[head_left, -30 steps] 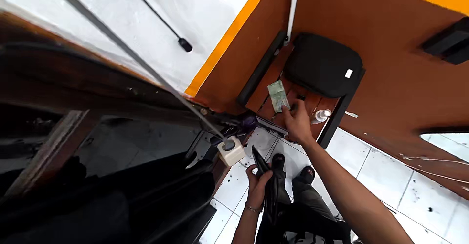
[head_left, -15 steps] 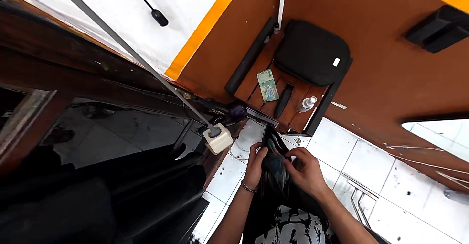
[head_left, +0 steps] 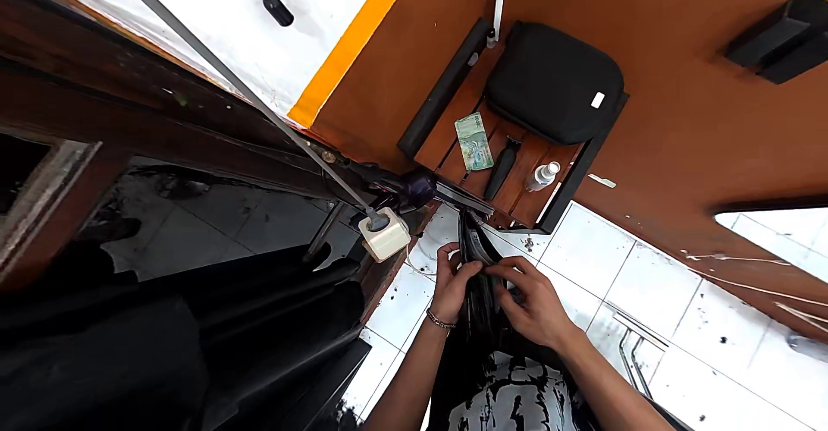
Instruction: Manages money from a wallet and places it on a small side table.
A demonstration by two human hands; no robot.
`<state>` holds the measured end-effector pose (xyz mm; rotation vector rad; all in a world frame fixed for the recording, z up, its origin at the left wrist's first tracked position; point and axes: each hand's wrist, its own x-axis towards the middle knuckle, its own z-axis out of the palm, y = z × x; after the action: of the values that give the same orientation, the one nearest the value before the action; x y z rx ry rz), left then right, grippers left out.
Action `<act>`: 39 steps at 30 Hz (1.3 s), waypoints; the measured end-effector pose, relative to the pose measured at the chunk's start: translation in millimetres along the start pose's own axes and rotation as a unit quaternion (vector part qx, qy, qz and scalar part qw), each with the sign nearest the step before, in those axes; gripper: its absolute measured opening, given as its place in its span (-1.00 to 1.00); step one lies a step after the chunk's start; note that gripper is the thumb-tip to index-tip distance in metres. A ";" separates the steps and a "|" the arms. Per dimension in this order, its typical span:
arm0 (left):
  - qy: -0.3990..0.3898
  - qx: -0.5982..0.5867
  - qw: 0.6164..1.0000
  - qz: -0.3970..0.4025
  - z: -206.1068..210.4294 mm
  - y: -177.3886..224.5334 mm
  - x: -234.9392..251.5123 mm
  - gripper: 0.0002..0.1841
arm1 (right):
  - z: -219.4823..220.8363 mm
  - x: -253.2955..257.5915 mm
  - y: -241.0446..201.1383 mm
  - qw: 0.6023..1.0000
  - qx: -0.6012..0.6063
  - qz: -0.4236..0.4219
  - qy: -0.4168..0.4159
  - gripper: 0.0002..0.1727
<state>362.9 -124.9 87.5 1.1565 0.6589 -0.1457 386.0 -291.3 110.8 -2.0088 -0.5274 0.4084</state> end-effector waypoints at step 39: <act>0.050 -0.031 0.998 -0.020 -56.2 -25.6 -32.7 -0.36 | 3.2 311.0 47.5 0.901 -0.200 0.383 0.030 0.07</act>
<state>302.7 -93.3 71.7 1.0968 0.7700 -0.1004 657.7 -146.1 47.1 -2.5793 0.2829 0.7508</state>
